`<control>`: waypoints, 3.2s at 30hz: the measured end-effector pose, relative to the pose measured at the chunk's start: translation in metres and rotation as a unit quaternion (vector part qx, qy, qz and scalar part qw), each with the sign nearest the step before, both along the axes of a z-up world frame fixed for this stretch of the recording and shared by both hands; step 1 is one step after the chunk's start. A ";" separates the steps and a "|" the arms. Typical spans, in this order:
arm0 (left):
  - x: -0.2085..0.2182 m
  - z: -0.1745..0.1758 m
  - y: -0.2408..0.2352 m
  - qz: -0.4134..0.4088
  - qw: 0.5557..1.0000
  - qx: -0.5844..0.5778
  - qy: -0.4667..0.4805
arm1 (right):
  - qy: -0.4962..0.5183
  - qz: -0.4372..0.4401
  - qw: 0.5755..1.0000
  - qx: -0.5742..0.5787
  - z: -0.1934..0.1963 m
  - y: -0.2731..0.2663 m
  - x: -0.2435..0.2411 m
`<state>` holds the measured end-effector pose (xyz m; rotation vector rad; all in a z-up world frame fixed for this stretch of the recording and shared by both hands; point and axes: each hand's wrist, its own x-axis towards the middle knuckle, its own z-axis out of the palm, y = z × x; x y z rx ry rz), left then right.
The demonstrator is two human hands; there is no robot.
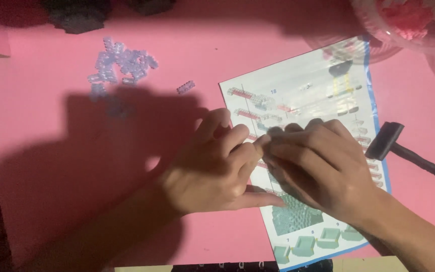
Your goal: Assembling a pixel art figure using small plastic building blocks and following printed instructions
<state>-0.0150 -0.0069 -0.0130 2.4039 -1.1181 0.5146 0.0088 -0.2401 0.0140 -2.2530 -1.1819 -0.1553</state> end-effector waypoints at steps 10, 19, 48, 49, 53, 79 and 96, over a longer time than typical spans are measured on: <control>0.005 -0.002 0.000 0.006 1.000 -0.023 0.001 | -0.076 0.020 0.997 -0.023 0.003 0.000 0.000; 0.005 0.002 0.003 0.023 0.997 -0.054 -0.041 | -0.131 0.039 0.989 -0.059 0.012 0.000 0.005; 0.008 0.024 0.022 -0.013 0.992 -0.011 -0.125 | -0.142 0.023 0.990 0.015 0.005 -0.002 0.008; 0.007 0.024 0.021 -0.014 0.993 -0.016 -0.115 | -0.127 0.030 0.991 0.007 0.006 -0.003 0.009; 0.011 0.036 0.019 -0.017 0.993 -0.035 -0.107 | -0.095 0.037 0.995 0.015 0.011 -0.002 0.011; 0.021 0.021 0.007 -0.068 0.992 0.047 -0.096 | -0.026 -0.520 0.853 -0.034 -0.021 -0.316 0.125; 0.028 0.037 0.000 -0.045 0.997 0.025 -0.062 | -0.012 -0.433 0.901 -0.023 -0.079 -0.395 0.148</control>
